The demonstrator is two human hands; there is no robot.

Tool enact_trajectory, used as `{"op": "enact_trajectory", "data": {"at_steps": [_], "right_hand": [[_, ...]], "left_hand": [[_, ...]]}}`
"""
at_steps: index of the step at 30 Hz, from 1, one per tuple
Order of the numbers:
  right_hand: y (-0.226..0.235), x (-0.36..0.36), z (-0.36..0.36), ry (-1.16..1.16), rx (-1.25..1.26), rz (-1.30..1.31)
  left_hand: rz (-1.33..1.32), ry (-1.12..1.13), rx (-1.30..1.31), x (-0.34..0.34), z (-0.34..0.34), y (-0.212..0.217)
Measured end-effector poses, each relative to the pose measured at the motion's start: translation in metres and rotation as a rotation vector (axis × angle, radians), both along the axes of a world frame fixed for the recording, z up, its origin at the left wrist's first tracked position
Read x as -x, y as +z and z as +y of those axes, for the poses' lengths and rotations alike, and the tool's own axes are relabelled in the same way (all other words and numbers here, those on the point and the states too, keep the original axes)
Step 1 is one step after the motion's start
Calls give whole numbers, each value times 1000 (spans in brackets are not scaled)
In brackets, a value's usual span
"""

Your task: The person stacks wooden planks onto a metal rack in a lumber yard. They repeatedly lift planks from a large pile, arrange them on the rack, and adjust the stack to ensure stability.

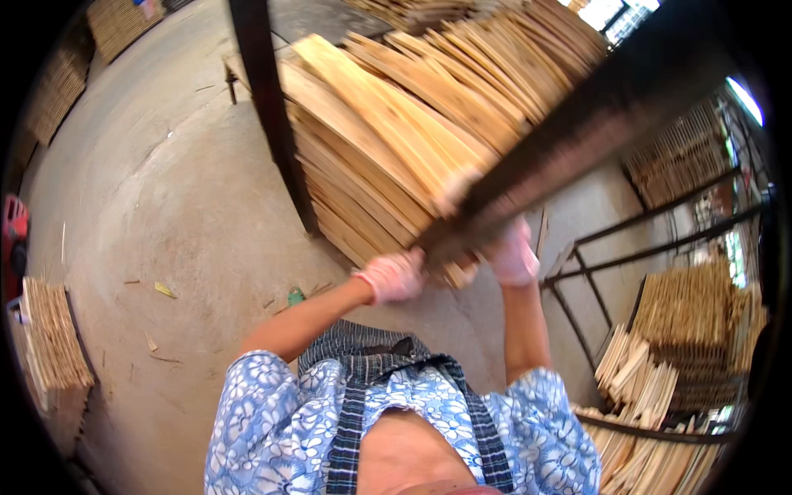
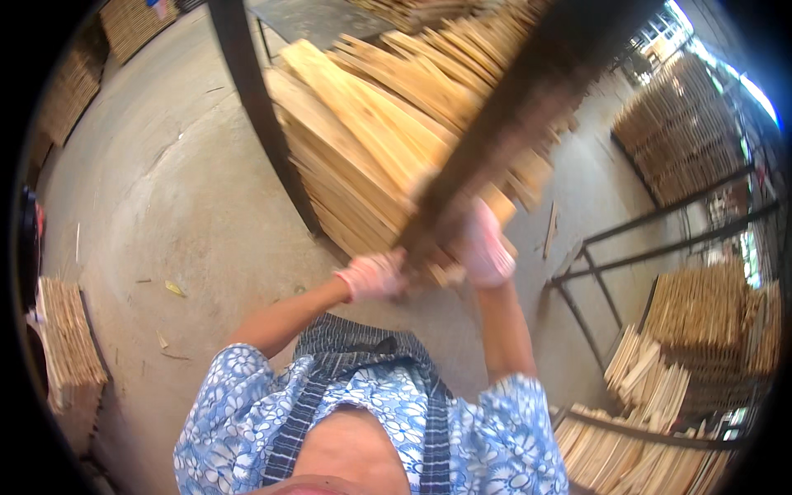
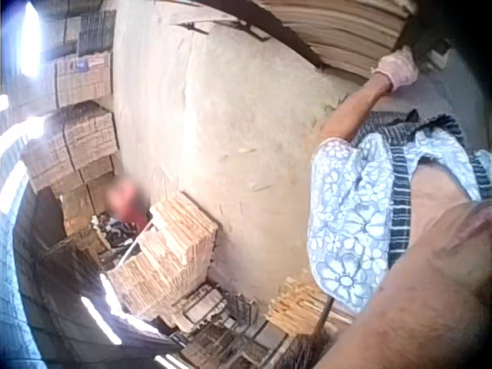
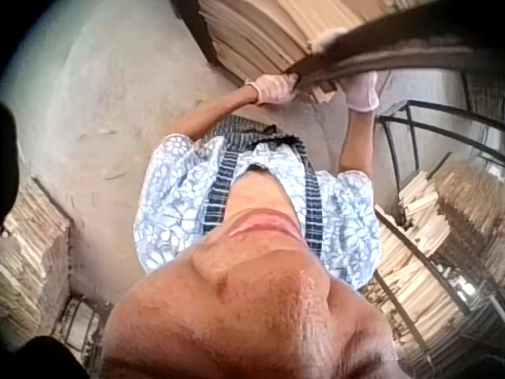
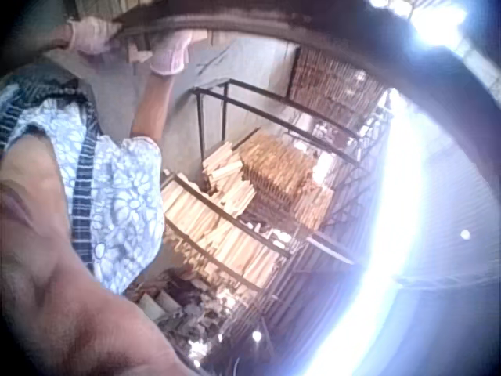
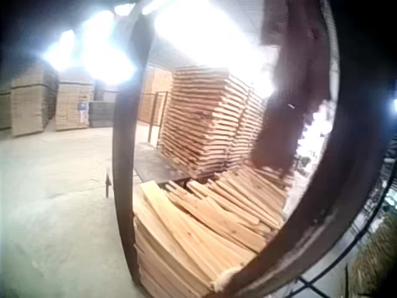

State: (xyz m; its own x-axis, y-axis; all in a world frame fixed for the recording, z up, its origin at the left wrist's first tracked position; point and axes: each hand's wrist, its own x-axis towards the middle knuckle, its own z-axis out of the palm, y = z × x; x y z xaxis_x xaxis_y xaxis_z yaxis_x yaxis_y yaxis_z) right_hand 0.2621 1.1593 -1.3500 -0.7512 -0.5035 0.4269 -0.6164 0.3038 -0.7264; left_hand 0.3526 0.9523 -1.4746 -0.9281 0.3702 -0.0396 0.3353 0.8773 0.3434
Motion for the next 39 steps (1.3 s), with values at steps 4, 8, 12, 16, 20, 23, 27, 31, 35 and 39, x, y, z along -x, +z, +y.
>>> {"op": "enact_trajectory", "data": {"at_steps": [4,8,12,16,20,23,27,31,35,39], "right_hand": [[-84,-8,201,-446,-900,553],[24,-34,219,-65,-25,-100],[37,-81,293,94,797,-670],[70,-98,327,-77,971,-535],[81,-120,381,-927,237,-131],[43,-150,355,-1457,570,-106],[-45,-192,264,-1707,501,-665],[-138,-237,57,-703,-658,-1356],[-143,-166,-155,-142,-779,-1198],[-197,-58,-269,-233,-592,-777]], "left_hand": [[-224,-232,-73,22,99,-9],[-237,-436,-349,1,131,6],[-587,-178,-380,-51,30,117],[-431,493,-485,-79,-117,35],[-431,1135,-846,-123,-234,-48],[-720,1243,-968,-119,-275,-28],[-541,787,-527,-64,-334,-21],[-535,607,-477,32,-370,-8],[-625,485,-558,104,-403,12],[-699,303,-499,186,-410,17]]}}
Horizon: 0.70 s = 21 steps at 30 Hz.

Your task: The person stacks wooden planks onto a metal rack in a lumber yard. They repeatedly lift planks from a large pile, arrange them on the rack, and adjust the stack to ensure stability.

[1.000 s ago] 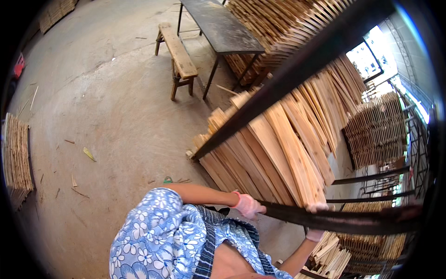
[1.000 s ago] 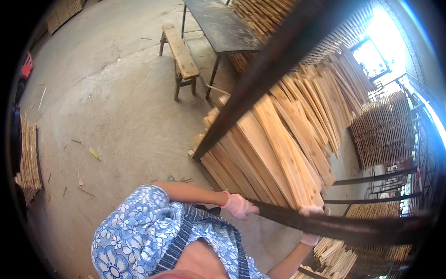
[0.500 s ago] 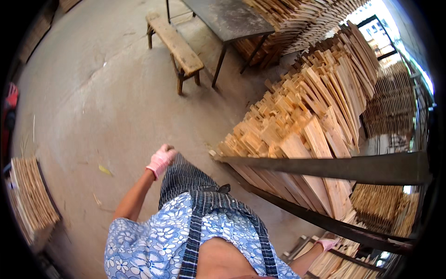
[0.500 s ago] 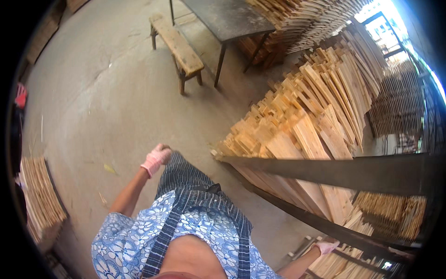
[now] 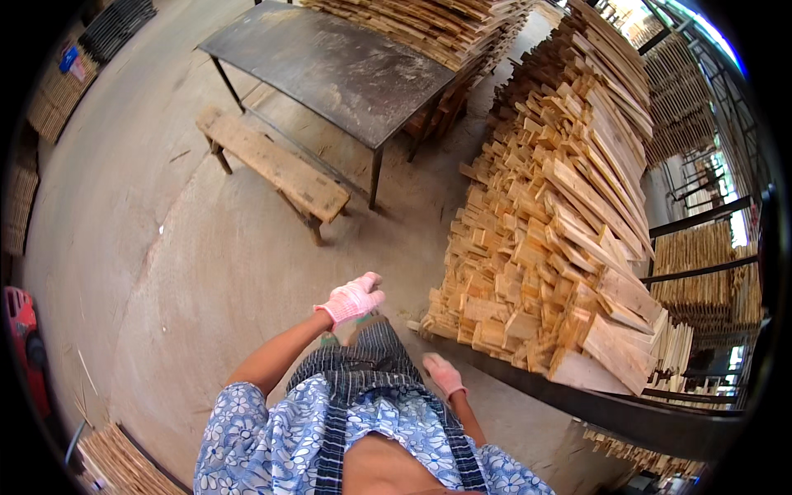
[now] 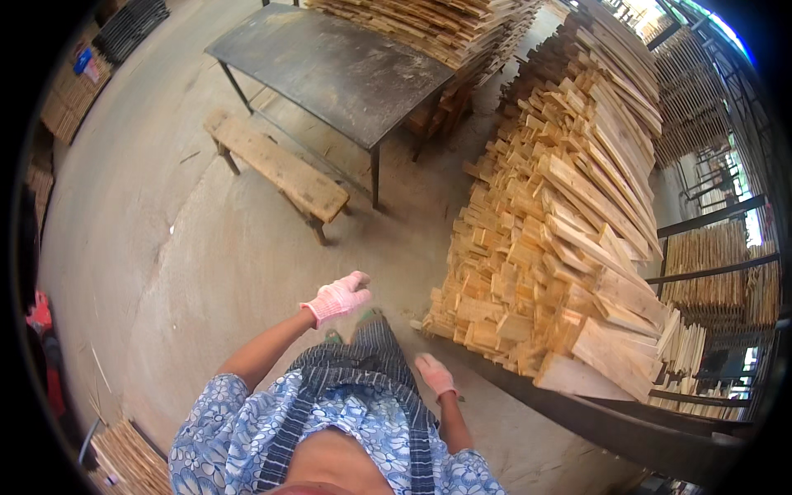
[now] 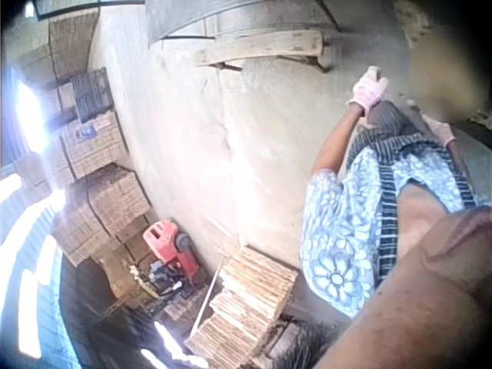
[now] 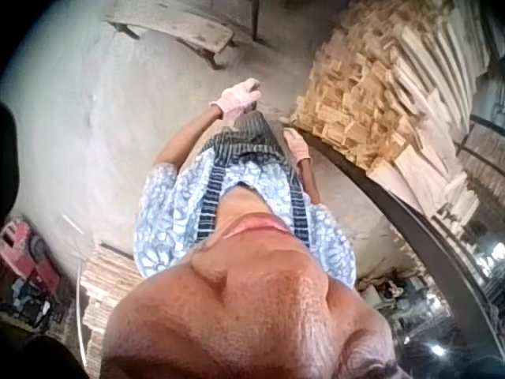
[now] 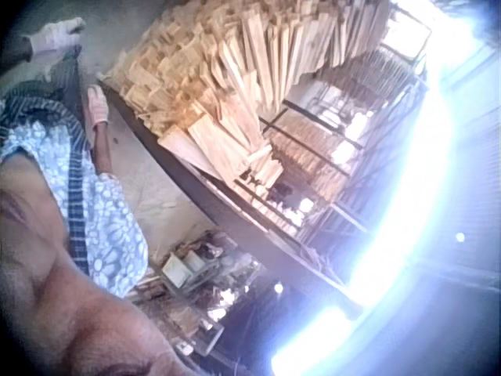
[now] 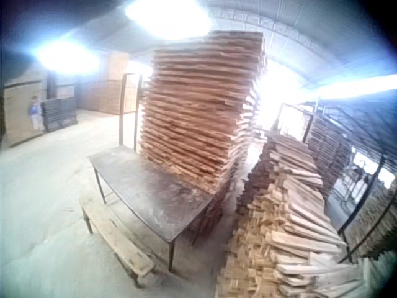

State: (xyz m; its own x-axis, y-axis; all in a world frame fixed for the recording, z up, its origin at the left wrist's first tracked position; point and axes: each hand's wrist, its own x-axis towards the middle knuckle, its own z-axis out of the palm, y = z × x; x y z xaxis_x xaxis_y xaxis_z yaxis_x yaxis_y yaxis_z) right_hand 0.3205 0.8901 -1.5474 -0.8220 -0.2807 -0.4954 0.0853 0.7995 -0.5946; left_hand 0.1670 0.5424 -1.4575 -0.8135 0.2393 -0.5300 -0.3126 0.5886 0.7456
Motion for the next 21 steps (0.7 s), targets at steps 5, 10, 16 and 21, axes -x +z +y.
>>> {"op": "enact_trajectory", "data": {"at_steps": [5,10,16,21], "right_hand": [[-4,149,-102,9,227,161],[10,291,-154,-88,196,-51],[16,416,-140,-532,659,-273],[13,500,-128,-994,804,-544]], "left_hand": [[98,-261,90,87,0,24],[169,-306,174,169,-33,19],[196,-88,212,304,-58,46],[219,-42,200,411,-52,41]]}}
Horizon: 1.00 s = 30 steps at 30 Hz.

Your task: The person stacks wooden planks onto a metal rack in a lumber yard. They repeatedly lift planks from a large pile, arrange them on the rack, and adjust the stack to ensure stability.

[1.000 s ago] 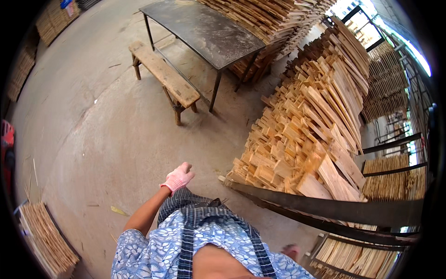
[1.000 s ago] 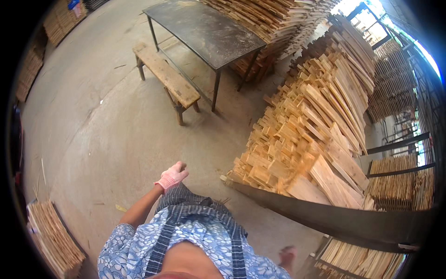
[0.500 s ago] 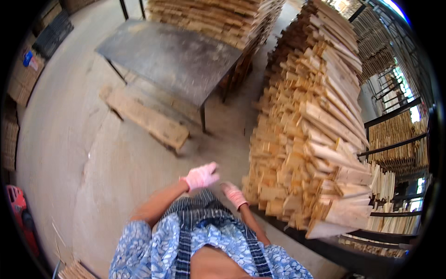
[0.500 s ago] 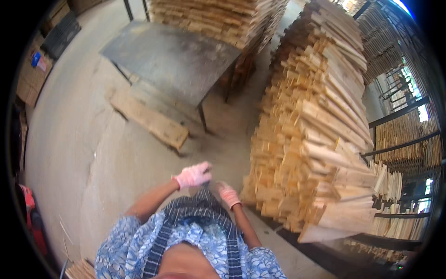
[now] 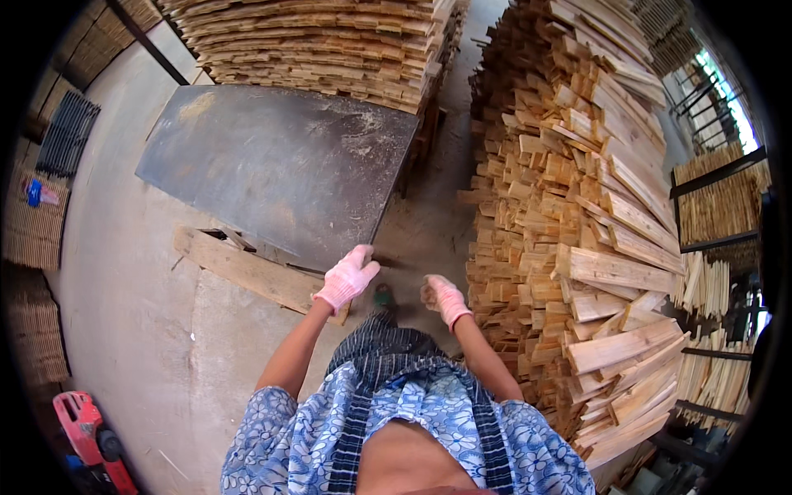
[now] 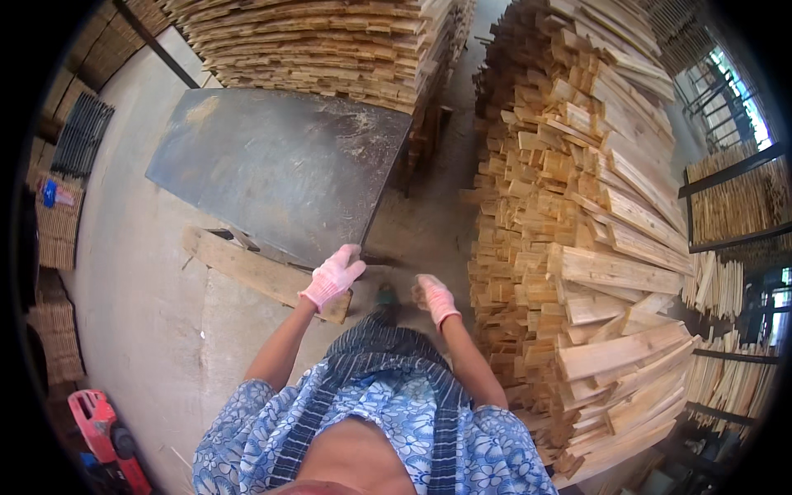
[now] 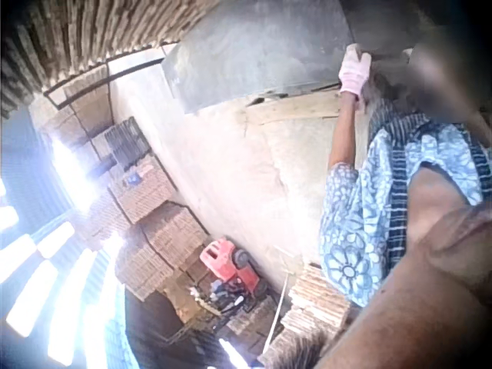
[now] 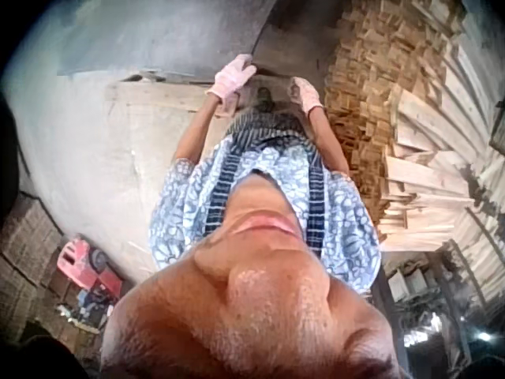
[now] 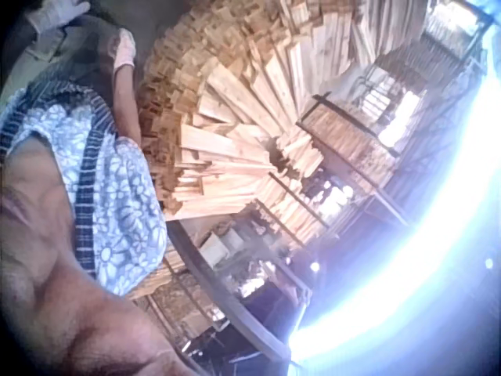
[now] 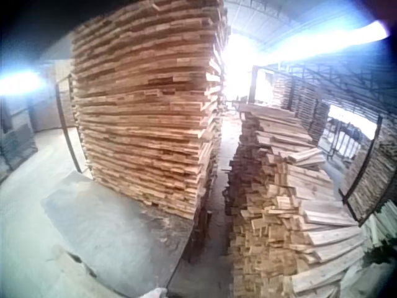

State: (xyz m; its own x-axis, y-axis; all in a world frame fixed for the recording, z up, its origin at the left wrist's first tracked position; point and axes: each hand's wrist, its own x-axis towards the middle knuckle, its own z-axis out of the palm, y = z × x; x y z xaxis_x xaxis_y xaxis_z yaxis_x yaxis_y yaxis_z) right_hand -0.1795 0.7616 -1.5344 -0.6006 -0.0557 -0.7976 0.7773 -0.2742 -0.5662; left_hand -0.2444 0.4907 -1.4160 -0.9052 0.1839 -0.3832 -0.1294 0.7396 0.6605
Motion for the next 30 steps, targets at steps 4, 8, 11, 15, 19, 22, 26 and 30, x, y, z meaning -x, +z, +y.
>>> {"op": "enact_trajectory", "data": {"at_steps": [4,8,11,15,19,22,26,30], "right_hand": [[-31,70,26,-228,141,-94],[-56,173,53,-253,16,-99],[-90,291,77,-241,31,-105],[-166,453,126,-23,-731,286],[-177,586,129,-50,-705,156],[-198,660,122,-305,-314,5],[-322,733,134,-364,-262,-176],[-396,771,183,-175,-670,42]], "left_hand": [[23,-52,-47,82,23,-22],[302,34,155,169,41,-38],[525,90,440,234,37,-67],[665,1,583,286,44,-85],[581,-17,577,286,46,-90],[541,-9,607,279,49,-93],[517,-44,654,292,60,-90],[518,-74,591,310,58,-104]]}}
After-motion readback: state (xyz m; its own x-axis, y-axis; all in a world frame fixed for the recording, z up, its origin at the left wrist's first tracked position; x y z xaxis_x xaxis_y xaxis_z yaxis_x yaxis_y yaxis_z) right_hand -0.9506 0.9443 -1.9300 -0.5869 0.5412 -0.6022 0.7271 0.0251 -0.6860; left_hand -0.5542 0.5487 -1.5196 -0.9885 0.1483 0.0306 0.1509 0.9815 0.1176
